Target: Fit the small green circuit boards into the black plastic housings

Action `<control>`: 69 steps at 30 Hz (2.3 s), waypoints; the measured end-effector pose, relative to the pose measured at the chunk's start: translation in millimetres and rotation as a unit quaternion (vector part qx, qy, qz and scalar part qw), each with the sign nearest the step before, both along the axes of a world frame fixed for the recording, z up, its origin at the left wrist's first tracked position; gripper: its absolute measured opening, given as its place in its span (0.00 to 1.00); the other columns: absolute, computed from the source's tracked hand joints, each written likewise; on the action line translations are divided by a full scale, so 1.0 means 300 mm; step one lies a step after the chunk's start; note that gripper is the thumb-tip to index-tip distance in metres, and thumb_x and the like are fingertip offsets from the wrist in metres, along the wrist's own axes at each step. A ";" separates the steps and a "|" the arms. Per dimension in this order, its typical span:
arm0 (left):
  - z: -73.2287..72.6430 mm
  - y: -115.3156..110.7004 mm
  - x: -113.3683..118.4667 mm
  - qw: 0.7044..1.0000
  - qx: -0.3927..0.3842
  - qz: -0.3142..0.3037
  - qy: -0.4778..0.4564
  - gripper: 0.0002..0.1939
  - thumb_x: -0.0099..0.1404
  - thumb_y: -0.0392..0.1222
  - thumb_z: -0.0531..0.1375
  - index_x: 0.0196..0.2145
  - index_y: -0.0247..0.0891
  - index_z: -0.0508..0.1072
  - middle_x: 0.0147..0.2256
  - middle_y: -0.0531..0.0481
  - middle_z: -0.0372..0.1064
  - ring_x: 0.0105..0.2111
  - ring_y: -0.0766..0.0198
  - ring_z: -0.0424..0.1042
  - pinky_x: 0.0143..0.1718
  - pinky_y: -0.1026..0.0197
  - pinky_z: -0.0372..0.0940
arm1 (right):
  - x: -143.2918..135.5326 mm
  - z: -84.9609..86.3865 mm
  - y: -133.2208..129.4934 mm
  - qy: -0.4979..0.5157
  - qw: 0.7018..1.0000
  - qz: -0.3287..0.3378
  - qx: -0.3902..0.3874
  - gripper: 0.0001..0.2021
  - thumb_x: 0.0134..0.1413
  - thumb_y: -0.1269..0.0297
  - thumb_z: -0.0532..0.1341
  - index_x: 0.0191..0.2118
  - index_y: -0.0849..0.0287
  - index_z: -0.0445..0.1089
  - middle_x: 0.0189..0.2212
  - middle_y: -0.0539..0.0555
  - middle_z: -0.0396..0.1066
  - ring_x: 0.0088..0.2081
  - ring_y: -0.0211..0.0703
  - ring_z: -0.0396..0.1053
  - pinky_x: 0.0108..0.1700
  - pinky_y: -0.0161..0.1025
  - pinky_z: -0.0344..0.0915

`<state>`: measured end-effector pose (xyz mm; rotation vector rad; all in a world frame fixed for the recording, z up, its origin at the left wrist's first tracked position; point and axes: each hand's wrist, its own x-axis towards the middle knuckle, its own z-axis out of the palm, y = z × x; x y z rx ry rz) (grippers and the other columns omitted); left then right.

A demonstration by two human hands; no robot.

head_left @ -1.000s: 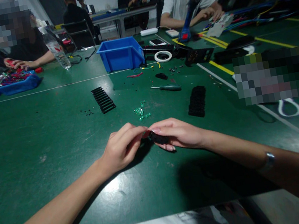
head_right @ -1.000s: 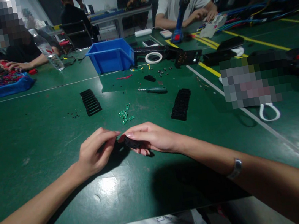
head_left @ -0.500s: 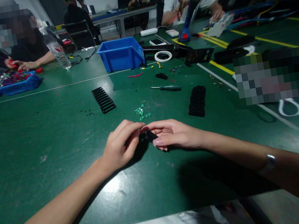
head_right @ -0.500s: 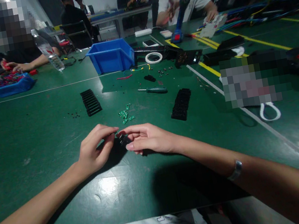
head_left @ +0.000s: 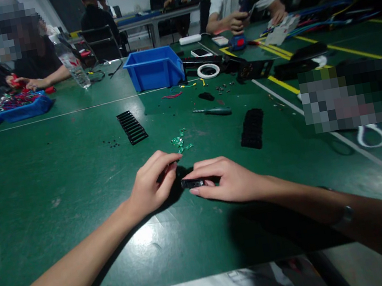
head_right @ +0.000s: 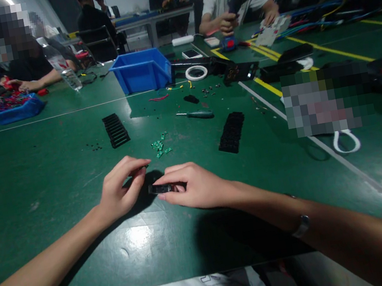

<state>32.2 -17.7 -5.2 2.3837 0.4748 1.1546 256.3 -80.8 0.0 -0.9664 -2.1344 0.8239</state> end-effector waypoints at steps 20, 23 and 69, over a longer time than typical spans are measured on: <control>-0.002 -0.006 0.001 0.999 -0.013 -0.020 0.039 0.13 0.70 0.30 0.57 0.50 0.33 0.72 0.34 0.48 0.70 0.33 0.67 0.68 0.35 0.63 0.62 | -0.006 -0.003 0.002 -0.016 0.999 0.009 0.032 0.12 0.60 0.69 0.64 0.49 0.65 0.77 0.26 0.48 0.63 0.26 0.33 0.64 0.31 0.32 0.61; -0.003 -0.004 0.001 0.999 -0.014 -0.020 0.037 0.13 0.69 0.29 0.57 0.50 0.33 0.72 0.34 0.48 0.70 0.33 0.67 0.68 0.35 0.63 0.62 | -0.005 -0.003 0.002 -0.015 0.999 0.011 0.032 0.12 0.60 0.68 0.65 0.49 0.64 0.77 0.26 0.48 0.63 0.26 0.33 0.64 0.31 0.32 0.61; -0.011 -0.003 -0.001 0.999 -0.025 0.014 0.016 0.16 0.69 0.33 0.59 0.54 0.35 0.71 0.38 0.46 0.71 0.35 0.65 0.70 0.35 0.63 0.65 | 0.006 0.000 -0.009 -0.008 0.997 -0.035 -0.072 0.24 0.68 0.61 0.58 0.66 0.57 0.58 0.29 0.48 0.74 0.30 0.38 0.70 0.35 0.35 0.65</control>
